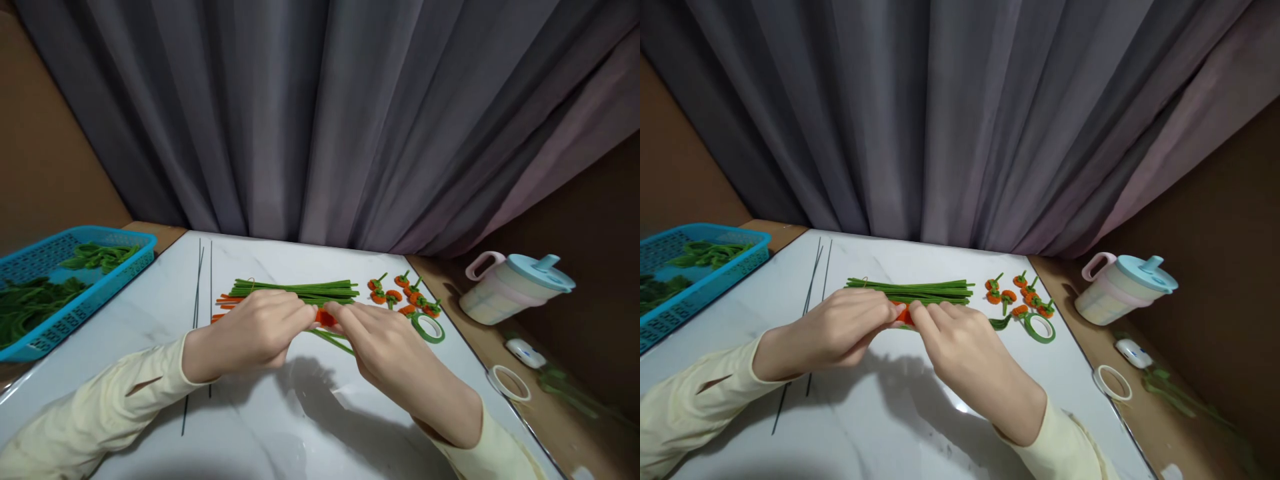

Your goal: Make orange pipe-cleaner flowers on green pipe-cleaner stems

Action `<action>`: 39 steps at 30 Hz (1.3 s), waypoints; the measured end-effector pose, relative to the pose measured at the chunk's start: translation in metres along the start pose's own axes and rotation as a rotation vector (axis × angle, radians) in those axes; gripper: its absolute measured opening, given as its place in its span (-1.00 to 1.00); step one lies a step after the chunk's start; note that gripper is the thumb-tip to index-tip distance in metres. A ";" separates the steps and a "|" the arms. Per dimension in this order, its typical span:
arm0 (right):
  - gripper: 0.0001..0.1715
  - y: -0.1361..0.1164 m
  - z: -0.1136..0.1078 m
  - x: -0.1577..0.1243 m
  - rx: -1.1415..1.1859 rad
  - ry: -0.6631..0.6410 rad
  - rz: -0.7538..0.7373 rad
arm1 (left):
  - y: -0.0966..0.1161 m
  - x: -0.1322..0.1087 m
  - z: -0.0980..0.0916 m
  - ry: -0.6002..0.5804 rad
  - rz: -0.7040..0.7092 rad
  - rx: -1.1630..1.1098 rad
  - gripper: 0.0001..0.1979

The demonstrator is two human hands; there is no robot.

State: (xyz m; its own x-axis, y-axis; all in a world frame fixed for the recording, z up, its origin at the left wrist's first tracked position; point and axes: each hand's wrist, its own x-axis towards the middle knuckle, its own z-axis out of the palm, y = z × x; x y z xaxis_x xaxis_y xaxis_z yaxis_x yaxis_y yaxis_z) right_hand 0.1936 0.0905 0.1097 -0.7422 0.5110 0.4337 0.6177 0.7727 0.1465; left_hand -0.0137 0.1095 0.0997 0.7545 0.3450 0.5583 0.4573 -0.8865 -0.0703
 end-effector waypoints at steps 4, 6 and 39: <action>-0.65 -0.003 0.004 0.001 -0.063 -0.043 -0.018 | 0.000 -0.001 0.001 -0.040 -0.034 -0.029 -0.76; -0.62 -0.005 0.005 0.002 -0.074 -0.051 -0.029 | -0.001 -0.001 0.003 -0.053 -0.050 -0.079 -0.77; -0.39 0.020 -0.007 -0.010 0.200 -0.224 0.148 | 0.009 0.034 0.005 -0.627 -0.734 -1.369 -0.62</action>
State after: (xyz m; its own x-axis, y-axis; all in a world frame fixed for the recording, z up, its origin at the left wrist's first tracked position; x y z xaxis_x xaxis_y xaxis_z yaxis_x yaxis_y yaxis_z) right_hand 0.2155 0.0982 0.1143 -0.7005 0.6764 0.2277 0.6764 0.7310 -0.0906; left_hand 0.0189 0.1145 0.1138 0.7945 0.5419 -0.2740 0.3092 0.0273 0.9506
